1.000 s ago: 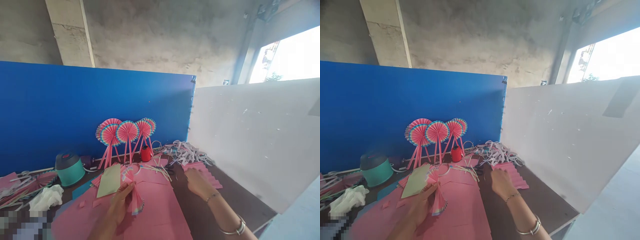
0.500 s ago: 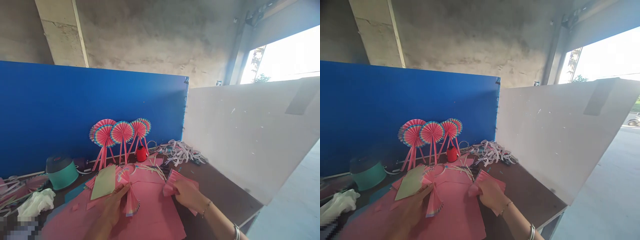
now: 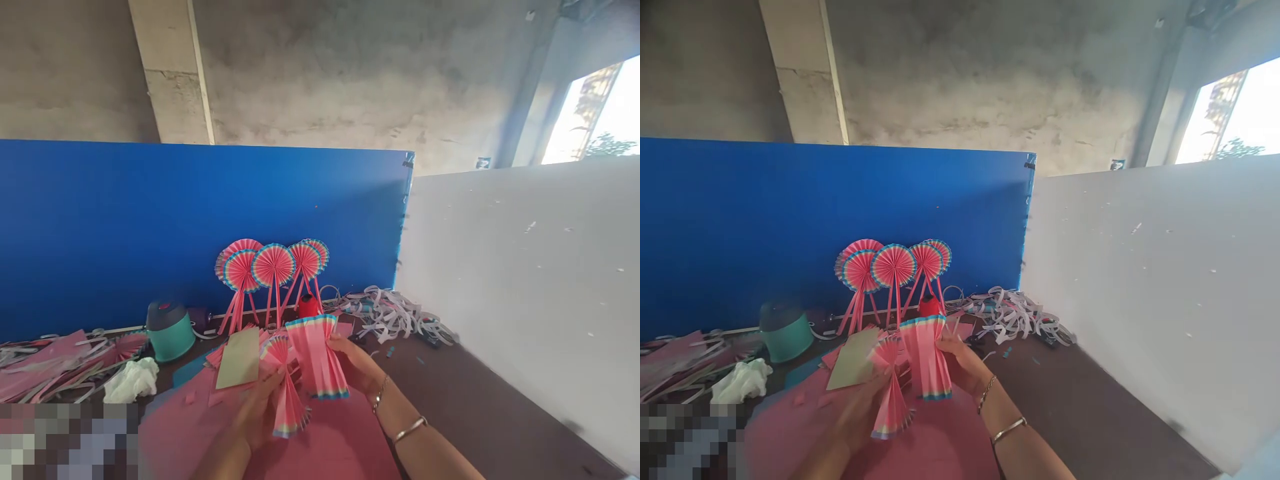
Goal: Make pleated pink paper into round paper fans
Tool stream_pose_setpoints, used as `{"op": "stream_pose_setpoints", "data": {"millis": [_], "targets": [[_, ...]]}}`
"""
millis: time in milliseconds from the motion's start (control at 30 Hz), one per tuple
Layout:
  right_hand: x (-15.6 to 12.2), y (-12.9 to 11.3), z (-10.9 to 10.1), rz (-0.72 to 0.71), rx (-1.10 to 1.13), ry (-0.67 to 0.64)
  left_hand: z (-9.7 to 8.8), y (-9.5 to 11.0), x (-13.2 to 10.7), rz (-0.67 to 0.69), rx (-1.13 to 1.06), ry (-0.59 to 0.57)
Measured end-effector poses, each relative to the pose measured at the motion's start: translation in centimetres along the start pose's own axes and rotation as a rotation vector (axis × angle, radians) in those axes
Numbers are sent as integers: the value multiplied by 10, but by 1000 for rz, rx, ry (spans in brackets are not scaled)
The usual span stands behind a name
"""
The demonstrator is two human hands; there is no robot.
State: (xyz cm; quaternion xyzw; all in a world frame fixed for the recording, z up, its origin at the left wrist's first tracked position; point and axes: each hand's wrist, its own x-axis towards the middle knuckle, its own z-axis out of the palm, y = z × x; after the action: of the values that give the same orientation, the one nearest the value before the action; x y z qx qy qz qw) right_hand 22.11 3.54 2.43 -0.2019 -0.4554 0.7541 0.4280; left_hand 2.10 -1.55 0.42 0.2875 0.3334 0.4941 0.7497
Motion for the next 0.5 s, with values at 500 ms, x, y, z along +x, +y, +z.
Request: {"op": "stream_pose_setpoints", "data": {"millis": [500], "targets": [[2,33,-3,12,-68,122,4,-2,4,237,306,148]]}}
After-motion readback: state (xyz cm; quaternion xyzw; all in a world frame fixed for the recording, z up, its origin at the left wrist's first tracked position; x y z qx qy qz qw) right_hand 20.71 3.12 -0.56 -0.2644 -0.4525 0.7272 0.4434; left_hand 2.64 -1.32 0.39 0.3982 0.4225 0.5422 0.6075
